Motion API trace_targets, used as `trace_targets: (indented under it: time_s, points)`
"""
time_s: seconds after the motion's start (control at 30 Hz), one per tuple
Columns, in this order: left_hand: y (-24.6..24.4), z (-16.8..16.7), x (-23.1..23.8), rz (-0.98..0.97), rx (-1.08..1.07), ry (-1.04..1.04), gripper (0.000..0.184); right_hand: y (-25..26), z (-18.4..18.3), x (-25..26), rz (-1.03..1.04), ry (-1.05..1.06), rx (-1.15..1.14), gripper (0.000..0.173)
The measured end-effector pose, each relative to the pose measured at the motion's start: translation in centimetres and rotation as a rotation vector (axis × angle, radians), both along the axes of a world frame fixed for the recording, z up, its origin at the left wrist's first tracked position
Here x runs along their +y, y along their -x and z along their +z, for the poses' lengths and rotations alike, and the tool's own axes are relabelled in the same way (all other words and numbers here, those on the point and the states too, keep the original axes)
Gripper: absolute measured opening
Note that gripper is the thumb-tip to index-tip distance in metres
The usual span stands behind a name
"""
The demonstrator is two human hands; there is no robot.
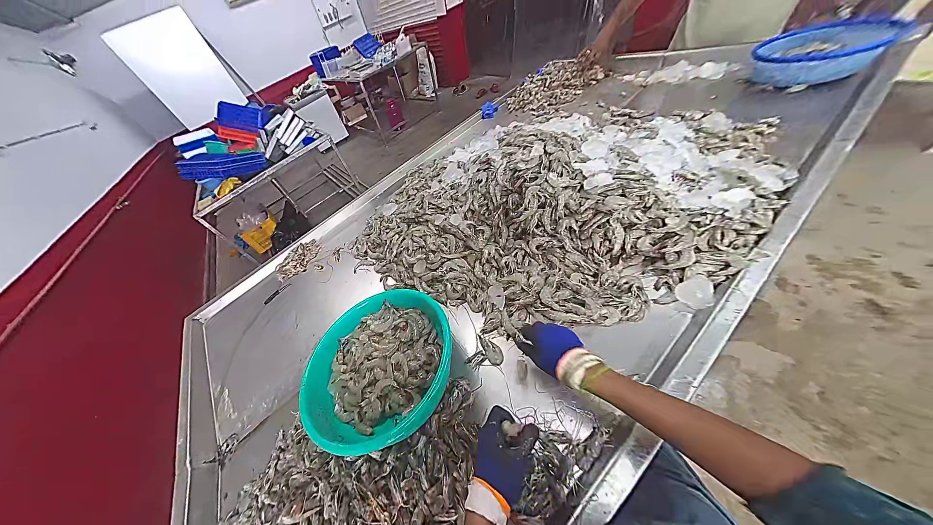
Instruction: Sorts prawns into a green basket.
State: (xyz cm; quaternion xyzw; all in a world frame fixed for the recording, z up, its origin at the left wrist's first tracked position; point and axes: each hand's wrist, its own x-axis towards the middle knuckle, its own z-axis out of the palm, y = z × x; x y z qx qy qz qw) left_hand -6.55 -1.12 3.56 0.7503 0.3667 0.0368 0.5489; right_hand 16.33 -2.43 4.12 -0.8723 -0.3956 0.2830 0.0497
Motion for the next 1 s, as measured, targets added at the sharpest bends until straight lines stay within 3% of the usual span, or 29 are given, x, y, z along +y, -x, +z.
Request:
trace_targets:
  time_s: [0.07,0.13,0.33,0.43,0.57,0.67,0.77,0.87,0.93,1.0]
  points:
    - [-0.2,-0.3,-0.2,0.094,-0.032,-0.114,0.028,0.1,-1.4,3.2,-0.085,-0.022,-0.018,0.048]
    - [0.0,-0.5,0.0,0.145,-0.001,-0.194,0.028,1.5,-2.9,4.2,-0.084,-0.026,-0.037,0.035]
    - [-0.8,-1.5,-0.1,-0.001,0.004,-0.379,0.049,7.6,0.7,-2.8,0.161,0.178,0.118,0.036]
    - [-2.0,-0.4,-0.4,0.012,0.144,-0.29,0.044,9.8,2.2,-4.3,0.258,0.112,0.026,0.033]
    - [-1.5,-0.5,0.4,-0.032,0.296,-0.1,0.038,10.3,0.8,-5.1,0.406,-0.066,-0.197,0.026]
    - [-0.9,-1.0,0.5,-0.034,0.192,0.041,0.033,9.5,0.6,-4.9,0.415,-0.041,-0.245,0.017]
    - [-0.2,0.3,0.3,0.047,0.071,0.144,0.032,5.5,-0.4,-5.0,0.166,-0.023,-0.228,0.019]
    - [1.1,-1.2,0.8,0.102,-0.13,0.161,0.026,2.8,-3.2,-6.8,0.012,0.029,-0.111,0.047]
    - [1.7,-0.7,1.6,0.065,-0.171,0.14,0.042,3.9,-3.2,-7.2,0.121,0.05,-0.003,0.046]
    - [1.7,-0.8,1.7,0.124,-0.182,0.081,0.039,4.9,-1.5,-5.5,0.343,0.057,0.128,0.034]
